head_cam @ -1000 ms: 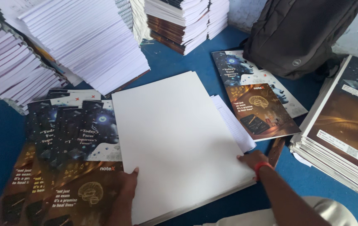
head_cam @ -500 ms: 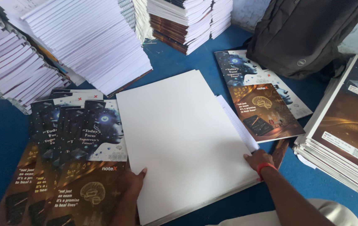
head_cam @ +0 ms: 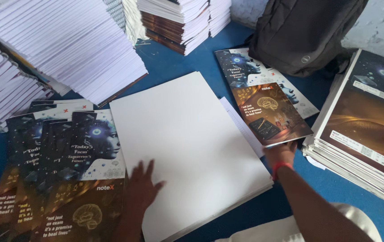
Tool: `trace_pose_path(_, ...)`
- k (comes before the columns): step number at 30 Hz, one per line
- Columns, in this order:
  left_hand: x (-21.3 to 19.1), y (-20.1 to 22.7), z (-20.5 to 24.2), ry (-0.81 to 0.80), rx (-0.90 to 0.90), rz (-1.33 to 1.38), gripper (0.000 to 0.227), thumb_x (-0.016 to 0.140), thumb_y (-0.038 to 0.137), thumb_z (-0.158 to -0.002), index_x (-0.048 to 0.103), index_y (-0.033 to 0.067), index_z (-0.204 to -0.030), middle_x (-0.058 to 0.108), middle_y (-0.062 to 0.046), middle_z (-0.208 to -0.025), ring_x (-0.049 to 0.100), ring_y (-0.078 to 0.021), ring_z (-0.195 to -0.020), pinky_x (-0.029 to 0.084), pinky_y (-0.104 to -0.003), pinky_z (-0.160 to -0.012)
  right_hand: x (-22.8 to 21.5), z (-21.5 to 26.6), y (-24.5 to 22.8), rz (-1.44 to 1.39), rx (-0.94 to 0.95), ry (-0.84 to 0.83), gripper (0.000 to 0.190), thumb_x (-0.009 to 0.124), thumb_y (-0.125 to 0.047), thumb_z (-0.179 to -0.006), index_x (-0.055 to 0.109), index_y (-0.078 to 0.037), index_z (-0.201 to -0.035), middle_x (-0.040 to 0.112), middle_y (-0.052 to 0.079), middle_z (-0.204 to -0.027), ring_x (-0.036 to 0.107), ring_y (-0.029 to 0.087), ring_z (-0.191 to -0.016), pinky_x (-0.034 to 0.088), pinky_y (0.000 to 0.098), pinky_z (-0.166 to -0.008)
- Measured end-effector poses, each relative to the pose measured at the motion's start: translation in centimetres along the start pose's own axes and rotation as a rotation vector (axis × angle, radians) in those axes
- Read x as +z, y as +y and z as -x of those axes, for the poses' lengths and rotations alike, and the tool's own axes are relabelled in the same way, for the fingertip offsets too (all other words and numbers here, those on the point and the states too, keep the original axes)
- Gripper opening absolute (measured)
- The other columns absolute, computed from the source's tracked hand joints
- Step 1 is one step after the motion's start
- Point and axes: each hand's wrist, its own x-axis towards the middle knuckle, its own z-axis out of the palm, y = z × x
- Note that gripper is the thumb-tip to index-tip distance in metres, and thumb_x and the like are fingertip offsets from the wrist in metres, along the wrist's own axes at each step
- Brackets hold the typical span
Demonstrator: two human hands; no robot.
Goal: The person places a printed cover sheet onto a stack of white pages, folds the cover over the spine, and uses a wooden block to press and smooth the binding area. The person repeats this process for multiple book units, stacking the finished items to the side.
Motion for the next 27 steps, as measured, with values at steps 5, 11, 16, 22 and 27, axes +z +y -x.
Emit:
trace_pose_path(5,-0.6,2.0,0.9,-0.206,-0.054,-0.033,0.115,0.075,0.072,-0.077,0.01,0.0314,-0.163,0.0,-0.019,-0.171,0.007,-0.0424,-0.158,0.028,-0.056,-0.122,-1.2,-3.6,0.9,-1.187,0.48,-0.05,0.041,0.064,-0.035,-0.095,0.057,-0.015,-0.13,0.067,0.01,-0.112,0.072,0.033,-0.086,0.058,0.0477,-0.082)
trace_pose_path(11,0.2,1.9,0.6,-0.181,-0.084,0.035,0.116,0.08,0.068,-0.075,0.011,0.035,-0.162,-0.005,-0.017,-0.171,0.002,-0.0423,-0.157,0.022,-0.061,-0.123,-0.5,-12.1,4.2,-1.415,0.419,-0.072,0.038,0.063,-0.034,-0.098,0.057,-0.013,-0.129,0.068,0.01,-0.114,0.071,0.033,-0.089,0.058,0.049,-0.08)
trace_pose_path(16,0.8,1.7,0.6,-0.172,-0.098,0.037,0.116,0.079,0.068,-0.075,0.011,0.0365,-0.163,-0.004,-0.015,-0.172,0.001,-0.0411,-0.158,0.021,-0.06,-0.124,3.4,-10.2,7.9,-1.467,0.466,-0.055,0.036,0.061,-0.033,-0.101,0.058,-0.01,-0.129,0.068,0.01,-0.116,0.069,0.033,-0.091,0.058,0.0502,-0.079)
trace_pose_path(22,1.1,1.6,0.4,-0.188,-0.1,0.01,0.115,0.077,0.07,-0.077,0.01,0.0364,-0.163,-0.005,-0.016,-0.172,0.0,-0.0415,-0.158,0.019,-0.06,-0.124,5.2,-11.0,6.5,-1.59,0.489,-0.008,0.034,0.059,-0.031,-0.104,0.058,-0.007,-0.128,0.069,0.011,-0.118,0.068,0.034,-0.094,0.058,0.0516,-0.077)
trace_pose_path(27,0.7,1.7,0.4,-0.207,-0.114,0.051,0.115,0.079,0.068,-0.076,0.01,0.0372,-0.163,-0.006,-0.015,-0.172,-0.002,-0.0405,-0.159,0.017,-0.06,-0.125,3.7,-11.3,4.7,-1.578,0.394,-0.152,0.044,0.051,-0.011,-0.096,0.055,-0.035,-0.133,0.067,0.005,-0.124,0.071,0.031,-0.104,0.061,0.0575,-0.081)
